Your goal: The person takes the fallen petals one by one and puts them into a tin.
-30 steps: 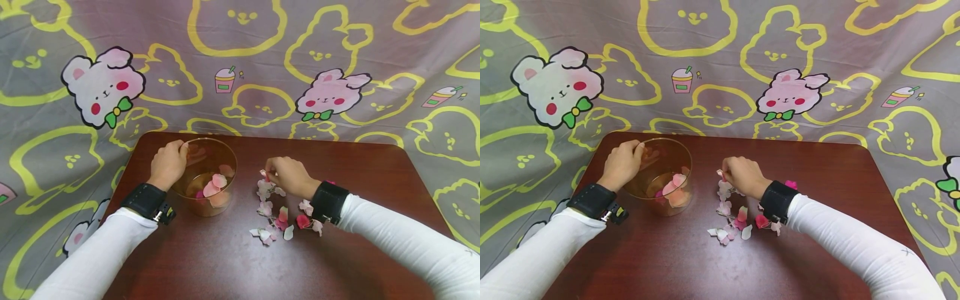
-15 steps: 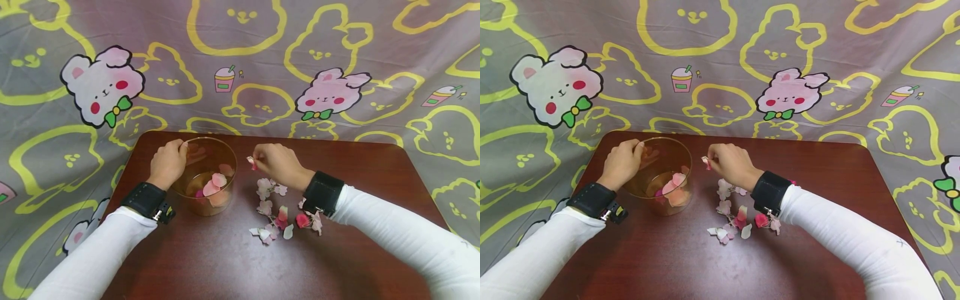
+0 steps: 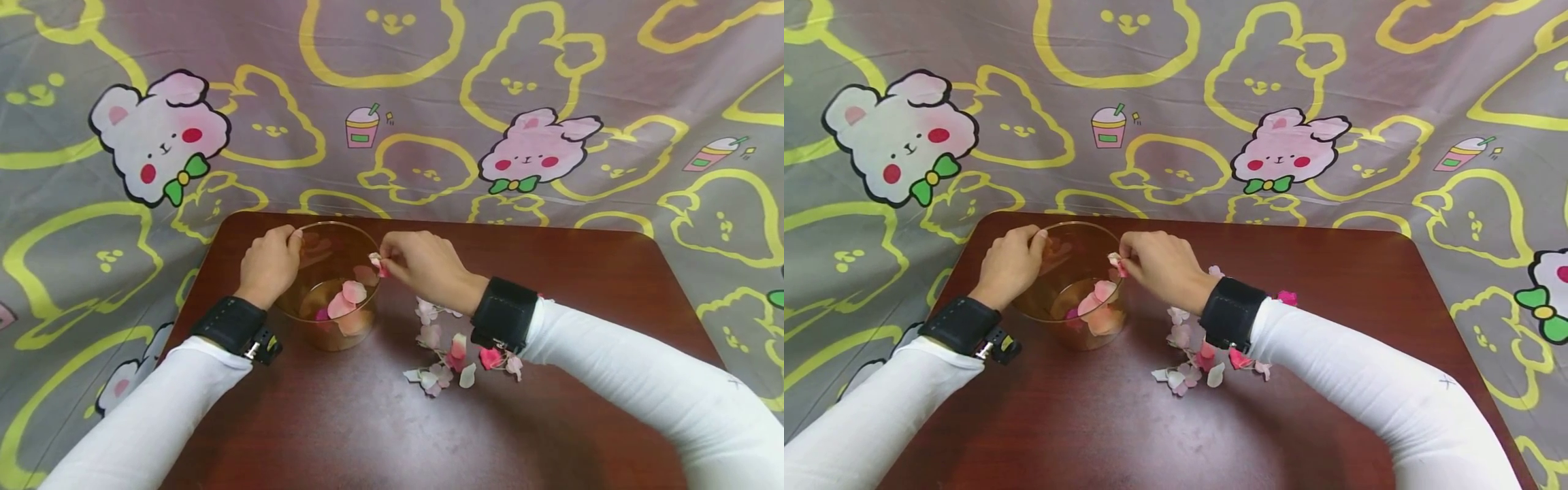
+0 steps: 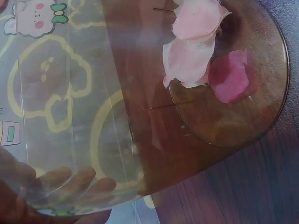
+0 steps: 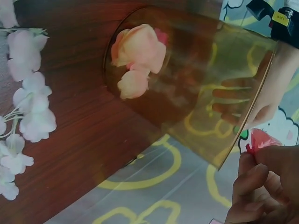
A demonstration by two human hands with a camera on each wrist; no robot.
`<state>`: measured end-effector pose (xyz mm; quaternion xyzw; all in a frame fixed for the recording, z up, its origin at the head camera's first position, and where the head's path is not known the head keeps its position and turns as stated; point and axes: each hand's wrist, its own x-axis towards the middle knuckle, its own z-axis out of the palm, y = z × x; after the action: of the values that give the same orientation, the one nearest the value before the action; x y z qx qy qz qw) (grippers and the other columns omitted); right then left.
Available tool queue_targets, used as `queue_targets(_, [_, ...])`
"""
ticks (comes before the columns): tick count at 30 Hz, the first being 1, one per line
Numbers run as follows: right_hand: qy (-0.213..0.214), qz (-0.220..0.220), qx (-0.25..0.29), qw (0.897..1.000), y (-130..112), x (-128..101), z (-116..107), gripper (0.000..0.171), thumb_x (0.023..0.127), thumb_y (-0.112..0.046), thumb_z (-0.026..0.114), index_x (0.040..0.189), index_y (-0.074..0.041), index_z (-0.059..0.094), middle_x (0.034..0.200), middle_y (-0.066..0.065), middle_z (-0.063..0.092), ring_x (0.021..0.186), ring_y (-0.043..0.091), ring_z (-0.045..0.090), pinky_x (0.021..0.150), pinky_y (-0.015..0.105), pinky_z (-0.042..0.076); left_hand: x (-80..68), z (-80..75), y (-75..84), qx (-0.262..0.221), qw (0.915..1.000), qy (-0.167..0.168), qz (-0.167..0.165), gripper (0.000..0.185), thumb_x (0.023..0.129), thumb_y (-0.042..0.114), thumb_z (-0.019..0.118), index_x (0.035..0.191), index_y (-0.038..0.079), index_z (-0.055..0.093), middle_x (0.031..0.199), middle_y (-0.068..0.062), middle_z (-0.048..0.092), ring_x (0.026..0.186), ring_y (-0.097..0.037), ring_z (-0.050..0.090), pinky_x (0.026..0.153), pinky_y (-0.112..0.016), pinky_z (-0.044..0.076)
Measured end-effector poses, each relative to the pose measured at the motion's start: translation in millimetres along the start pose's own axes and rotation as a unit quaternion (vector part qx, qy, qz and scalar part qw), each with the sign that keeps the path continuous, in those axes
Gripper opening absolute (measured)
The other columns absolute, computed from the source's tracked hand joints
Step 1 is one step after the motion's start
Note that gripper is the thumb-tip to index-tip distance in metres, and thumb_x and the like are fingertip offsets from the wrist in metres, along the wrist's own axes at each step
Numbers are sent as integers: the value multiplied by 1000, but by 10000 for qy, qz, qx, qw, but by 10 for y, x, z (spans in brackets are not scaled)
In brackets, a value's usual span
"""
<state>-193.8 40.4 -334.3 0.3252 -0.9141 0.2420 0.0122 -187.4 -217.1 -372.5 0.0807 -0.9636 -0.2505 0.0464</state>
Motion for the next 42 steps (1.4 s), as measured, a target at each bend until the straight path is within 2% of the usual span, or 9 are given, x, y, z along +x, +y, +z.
queue_targets(6, [-25, -48, -64, 10000, -99, 58, 65, 4, 96, -18, 68, 92, -17, 69, 84, -4, 70, 71, 11, 56, 59, 29, 43, 10, 10, -9, 24, 10000, 30, 64, 37, 109, 31, 38, 96, 5, 60, 109, -28, 68, 106, -56, 63, 79, -66, 47])
queue_targets(11, [-149, -58, -128, 9998, -151, 82, 117, 4, 96, -18, 68, 94, -15, 70, 86, -4, 70, 71, 11, 57, 59, 27, 42, 7, 15, -9, 21, 10000, -17, 55, 37, 109, 31, 38, 98, 5, 61, 108, -27, 68, 106, -55, 63, 79, -66, 47])
queue_targets(19, [-477, -4, -144, 9988, -161, 89, 151, 14, 96, -31, 69, 96, -18, 71, 84, -5, 70, 67, 11, 55, 55, 26, 38, -8, -9, 7, -3, 10000, 15, 41, 36, 109, 30, 39, 99, 5, 62, 104, -27, 68, 103, -55, 64, 77, -65, 47])
queue_targets(33, [-200, -54, -45, 9998, -150, 68, 113, 16, 95, -33, 70, 96, -18, 70, 80, -6, 69, 67, 10, 57, 56, 27, 40, 1, -7, 6, 8, 10000, 19, 32, 36, 109, 30, 39, 103, 4, 62, 113, -30, 67, 107, -56, 63, 80, -66, 46])
queue_targets(42, [-112, -28, -51, 9999, -49, 6, 74, 13, 94, -27, 70, 97, -15, 72, 82, -2, 70, 67, 13, 56, 54, 26, 39, 1, -9, 4, 7, 10000, 30, 60, 35, 109, 30, 39, 99, 5, 61, 107, -28, 68, 105, -55, 64, 79, -65, 46])
